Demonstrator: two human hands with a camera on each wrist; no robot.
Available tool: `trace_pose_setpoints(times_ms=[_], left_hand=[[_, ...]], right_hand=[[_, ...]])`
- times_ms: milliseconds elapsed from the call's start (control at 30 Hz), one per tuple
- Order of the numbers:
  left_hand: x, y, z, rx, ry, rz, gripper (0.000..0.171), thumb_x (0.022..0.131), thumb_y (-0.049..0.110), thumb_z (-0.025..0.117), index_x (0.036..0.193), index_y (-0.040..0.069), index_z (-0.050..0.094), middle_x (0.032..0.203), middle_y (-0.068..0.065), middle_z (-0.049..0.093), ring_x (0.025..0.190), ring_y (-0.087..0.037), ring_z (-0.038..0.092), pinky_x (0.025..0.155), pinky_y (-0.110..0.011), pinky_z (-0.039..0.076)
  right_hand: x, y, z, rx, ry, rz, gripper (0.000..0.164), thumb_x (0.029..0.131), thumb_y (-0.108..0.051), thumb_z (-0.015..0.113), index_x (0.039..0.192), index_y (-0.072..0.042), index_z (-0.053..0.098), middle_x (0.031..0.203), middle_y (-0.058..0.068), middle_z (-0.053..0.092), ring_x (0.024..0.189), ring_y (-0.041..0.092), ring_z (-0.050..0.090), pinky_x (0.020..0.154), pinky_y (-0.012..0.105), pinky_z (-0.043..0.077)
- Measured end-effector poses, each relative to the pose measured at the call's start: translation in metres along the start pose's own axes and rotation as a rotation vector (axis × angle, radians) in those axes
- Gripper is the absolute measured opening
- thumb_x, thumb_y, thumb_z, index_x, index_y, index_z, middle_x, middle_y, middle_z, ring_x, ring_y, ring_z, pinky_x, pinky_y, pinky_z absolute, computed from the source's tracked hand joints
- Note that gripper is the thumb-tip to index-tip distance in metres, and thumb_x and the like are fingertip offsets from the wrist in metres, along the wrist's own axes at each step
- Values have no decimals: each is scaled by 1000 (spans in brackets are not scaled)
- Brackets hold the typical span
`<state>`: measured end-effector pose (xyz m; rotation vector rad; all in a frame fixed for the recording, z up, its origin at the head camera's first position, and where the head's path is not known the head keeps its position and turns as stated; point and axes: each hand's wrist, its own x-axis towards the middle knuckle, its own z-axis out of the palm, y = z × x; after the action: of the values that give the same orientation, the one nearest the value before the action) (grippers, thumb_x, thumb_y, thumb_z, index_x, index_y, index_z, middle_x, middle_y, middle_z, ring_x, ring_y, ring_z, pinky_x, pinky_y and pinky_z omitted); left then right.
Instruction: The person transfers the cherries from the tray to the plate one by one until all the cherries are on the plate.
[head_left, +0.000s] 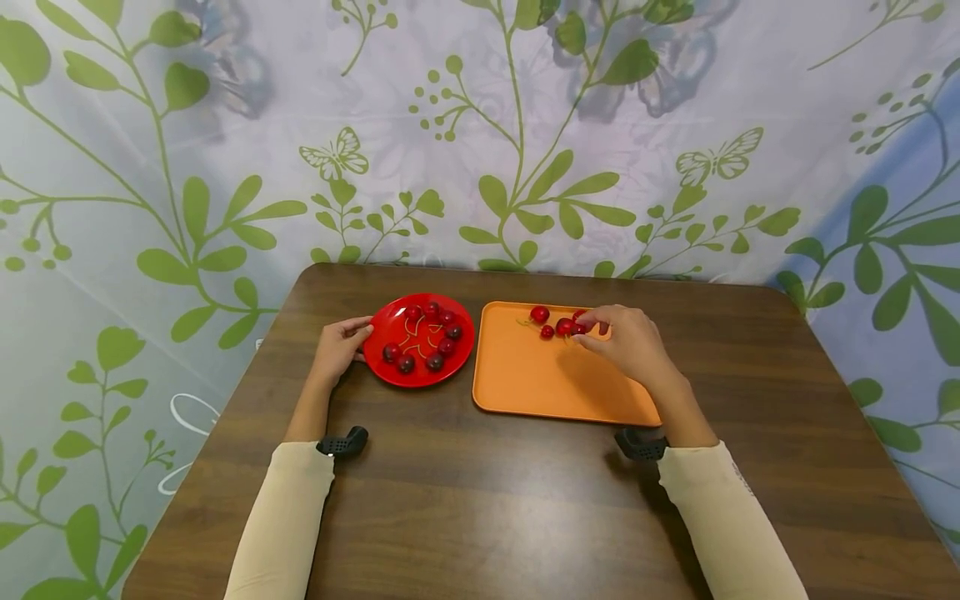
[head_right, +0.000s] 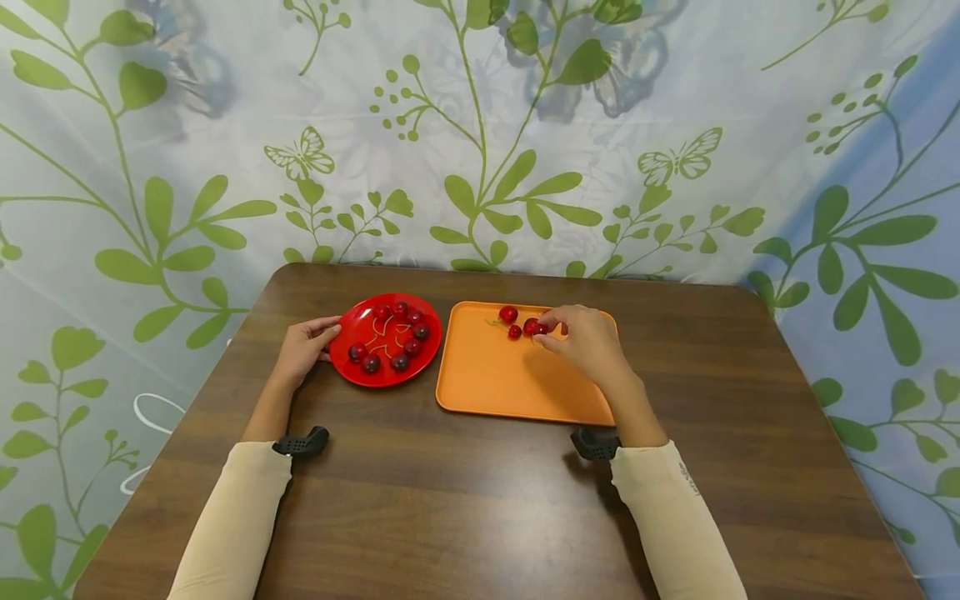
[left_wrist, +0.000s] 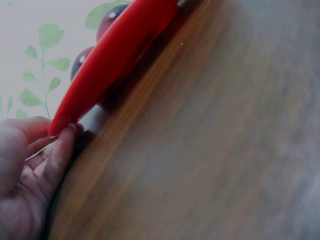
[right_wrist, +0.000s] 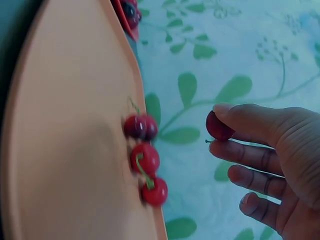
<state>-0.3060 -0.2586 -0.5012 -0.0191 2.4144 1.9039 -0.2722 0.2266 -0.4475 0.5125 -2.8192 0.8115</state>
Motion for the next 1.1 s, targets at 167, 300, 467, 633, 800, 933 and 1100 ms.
trace_pose_setpoints(times_ms=[167,300,467,633,800,933,1100], left_hand=[[-1,0,0,16,1,-4,36,102,7,61,134,-8,61,113,-22,67,70,-13,66,59,-34,62],[0,1,-1,25,-1,-2,36,102,8,61,135,-8,60,116,-25,66,70,-12,66,59,-33,62],[1,2,-1,10,-4,-4,36,102,8,61,135,-8,61,114,-23,67,69,-13,66,59,-32,62],[1,1,-1,2,-6,-8,36,102,7,61,134,-8,61,113,-22,67,69,-12,66,58,-32,61],[2,-1,-1,-2,-5,-3,36,102,7,61,134,-8,61,112,-21,68,69,-12,66,58,-33,62],[2,-1,-2,7,-4,5,35,102,7,61,134,-8,61,112,-22,68,70,-13,66,59,-35,62],[2,-2,-2,7,-4,-1,35,102,7,62,134,-8,62,112,-21,68,70,-12,67,60,-35,62]], right_hand=[[-1,-23,10,20,4,-73,20,86,-24,84,103,-14,79,89,-1,72,77,21,58,63,33,46],[-1,-42,19,40,9,-107,22,85,-26,85,104,-16,79,89,-2,72,76,21,59,60,32,44],[6,-65,33,39,6,-163,26,85,-28,85,107,-16,80,93,-3,74,76,17,59,59,31,45],[15,-87,47,22,-30,-199,25,85,-30,84,106,-18,80,93,-4,74,76,16,59,56,28,46],[24,-105,61,6,-83,-215,22,88,-34,81,106,-20,79,92,-3,73,77,16,59,56,28,45],[31,-120,71,-31,-98,-252,23,88,-35,81,105,-20,80,91,-3,73,75,13,58,59,27,47],[39,-135,85,-36,-116,-248,28,88,-37,80,108,-17,80,91,-2,74,73,12,57,60,27,48]])
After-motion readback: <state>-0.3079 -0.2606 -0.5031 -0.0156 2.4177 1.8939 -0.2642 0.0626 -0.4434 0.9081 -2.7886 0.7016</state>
